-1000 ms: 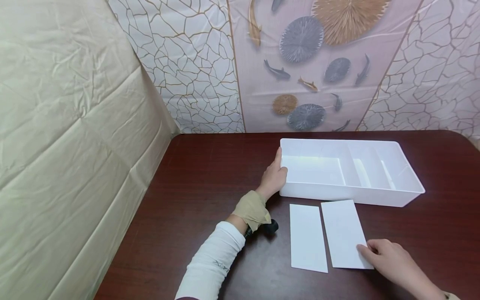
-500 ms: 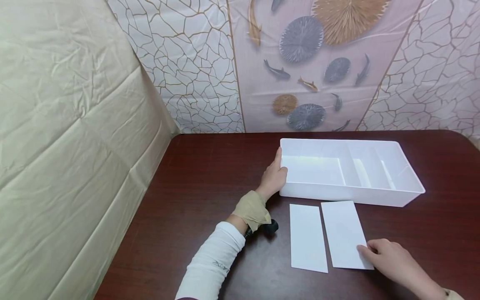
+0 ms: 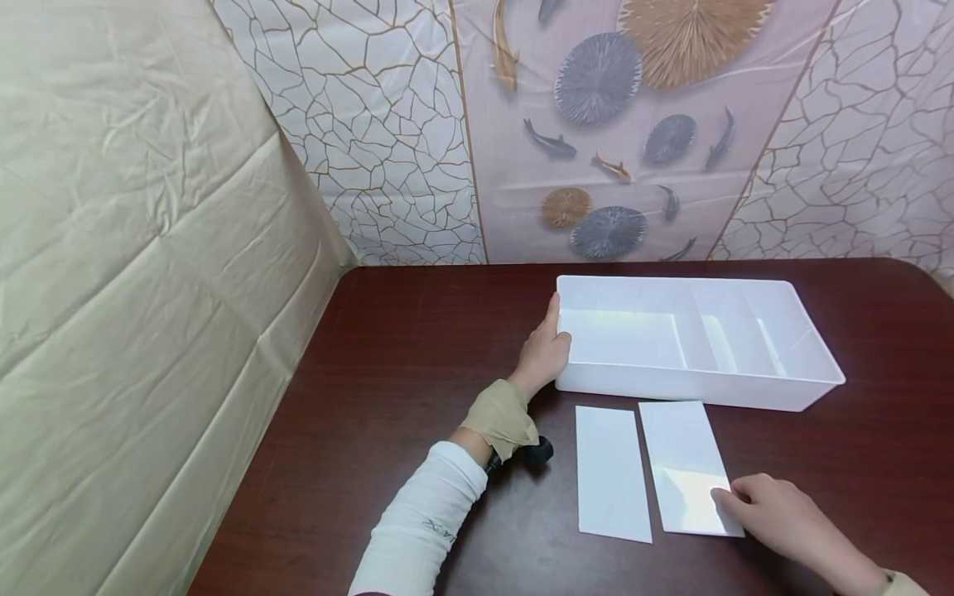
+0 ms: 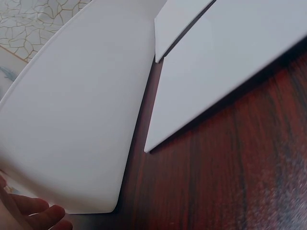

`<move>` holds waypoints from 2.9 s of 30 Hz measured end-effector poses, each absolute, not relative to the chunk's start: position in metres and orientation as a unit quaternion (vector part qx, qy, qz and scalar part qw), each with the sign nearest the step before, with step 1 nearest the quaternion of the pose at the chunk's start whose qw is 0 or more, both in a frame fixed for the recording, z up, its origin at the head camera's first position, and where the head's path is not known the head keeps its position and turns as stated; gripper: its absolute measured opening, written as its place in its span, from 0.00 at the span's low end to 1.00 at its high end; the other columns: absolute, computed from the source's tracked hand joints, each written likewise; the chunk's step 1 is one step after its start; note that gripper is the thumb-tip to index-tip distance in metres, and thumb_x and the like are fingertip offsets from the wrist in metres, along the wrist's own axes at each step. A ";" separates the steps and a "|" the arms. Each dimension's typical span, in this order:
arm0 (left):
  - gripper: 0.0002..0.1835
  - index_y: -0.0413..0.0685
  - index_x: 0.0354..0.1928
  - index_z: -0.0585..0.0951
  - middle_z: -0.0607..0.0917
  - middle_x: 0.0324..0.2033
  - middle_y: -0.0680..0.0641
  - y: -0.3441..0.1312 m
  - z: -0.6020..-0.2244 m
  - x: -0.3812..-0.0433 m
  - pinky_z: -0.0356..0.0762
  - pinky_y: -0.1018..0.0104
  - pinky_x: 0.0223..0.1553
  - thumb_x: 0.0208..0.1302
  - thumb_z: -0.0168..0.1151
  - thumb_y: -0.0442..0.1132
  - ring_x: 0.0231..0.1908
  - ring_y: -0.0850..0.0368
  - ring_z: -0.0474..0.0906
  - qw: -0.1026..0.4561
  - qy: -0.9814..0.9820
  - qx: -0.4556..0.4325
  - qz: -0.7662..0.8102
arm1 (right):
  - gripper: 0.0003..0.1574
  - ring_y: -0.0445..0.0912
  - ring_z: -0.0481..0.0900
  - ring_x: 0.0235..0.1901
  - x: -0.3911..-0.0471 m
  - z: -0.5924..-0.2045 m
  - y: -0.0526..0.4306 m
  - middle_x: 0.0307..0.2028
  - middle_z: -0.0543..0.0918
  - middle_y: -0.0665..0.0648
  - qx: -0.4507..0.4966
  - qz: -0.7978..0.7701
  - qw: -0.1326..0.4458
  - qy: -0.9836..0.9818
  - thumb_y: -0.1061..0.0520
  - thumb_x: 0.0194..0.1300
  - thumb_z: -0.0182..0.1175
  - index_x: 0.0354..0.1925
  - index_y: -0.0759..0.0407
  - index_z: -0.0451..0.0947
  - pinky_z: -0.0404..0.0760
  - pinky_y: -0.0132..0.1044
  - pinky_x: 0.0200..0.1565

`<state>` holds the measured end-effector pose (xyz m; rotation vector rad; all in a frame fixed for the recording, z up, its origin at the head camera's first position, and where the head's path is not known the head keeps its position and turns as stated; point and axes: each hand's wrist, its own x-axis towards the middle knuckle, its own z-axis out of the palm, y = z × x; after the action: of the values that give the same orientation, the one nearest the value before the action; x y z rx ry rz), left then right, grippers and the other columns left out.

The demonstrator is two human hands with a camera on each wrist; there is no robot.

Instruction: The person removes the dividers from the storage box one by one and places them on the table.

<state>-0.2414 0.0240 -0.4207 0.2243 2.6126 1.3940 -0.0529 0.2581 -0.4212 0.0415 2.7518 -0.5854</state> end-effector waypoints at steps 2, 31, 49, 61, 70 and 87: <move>0.35 0.75 0.66 0.37 0.57 0.66 0.53 0.024 -0.421 -0.242 0.54 0.67 0.16 0.64 0.37 0.39 0.12 0.59 0.50 0.086 0.876 0.074 0.469 | 0.21 0.42 0.58 0.16 -0.053 -0.421 0.258 0.11 0.60 0.48 0.015 -0.205 0.167 0.964 0.52 0.61 0.49 0.12 0.56 0.66 0.58 0.33 0.22; 0.34 0.73 0.66 0.37 0.56 0.66 0.55 0.023 -0.421 -0.242 0.56 0.66 0.19 0.63 0.36 0.40 0.14 0.59 0.50 0.083 0.876 0.081 0.468 | 0.20 0.42 0.58 0.15 -0.057 -0.426 0.262 0.10 0.58 0.49 0.017 -0.193 0.169 0.967 0.55 0.56 0.52 0.11 0.56 0.63 0.58 0.33 0.21; 0.34 0.74 0.66 0.36 0.55 0.66 0.55 0.023 -0.421 -0.241 0.54 0.66 0.18 0.63 0.35 0.40 0.13 0.59 0.49 0.082 0.874 0.086 0.472 | 0.22 0.42 0.56 0.15 -0.055 -0.426 0.261 0.10 0.56 0.49 0.015 -0.193 0.162 0.968 0.55 0.56 0.52 0.10 0.55 0.59 0.57 0.33 0.20; 0.35 0.70 0.67 0.37 0.57 0.66 0.52 0.022 -0.421 -0.240 0.55 0.66 0.18 0.62 0.36 0.39 0.14 0.60 0.50 0.069 0.878 0.095 0.464 | 0.22 0.41 0.56 0.15 -0.055 -0.421 0.259 0.10 0.58 0.48 0.007 -0.189 0.150 0.971 0.54 0.57 0.51 0.10 0.55 0.60 0.56 0.32 0.20; 0.35 0.72 0.67 0.36 0.56 0.66 0.53 0.022 -0.421 -0.239 0.54 0.66 0.17 0.63 0.36 0.40 0.13 0.60 0.49 0.074 0.876 0.093 0.468 | 0.22 0.39 0.55 0.14 -0.053 -0.415 0.258 0.10 0.59 0.48 -0.008 -0.186 0.106 0.977 0.53 0.58 0.51 0.11 0.54 0.61 0.56 0.31 0.20; 0.35 0.72 0.67 0.36 0.56 0.66 0.53 0.022 -0.421 -0.240 0.55 0.66 0.19 0.63 0.36 0.40 0.14 0.60 0.49 0.076 0.875 0.091 0.469 | 0.23 0.38 0.54 0.14 -0.055 -0.407 0.256 0.10 0.59 0.47 -0.005 -0.186 0.079 0.979 0.51 0.60 0.51 0.11 0.53 0.61 0.54 0.30 0.20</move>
<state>-0.2403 0.0224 -0.4211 0.2719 2.6246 1.4063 -0.0548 0.2564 -0.4069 -0.0158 2.9310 -0.5565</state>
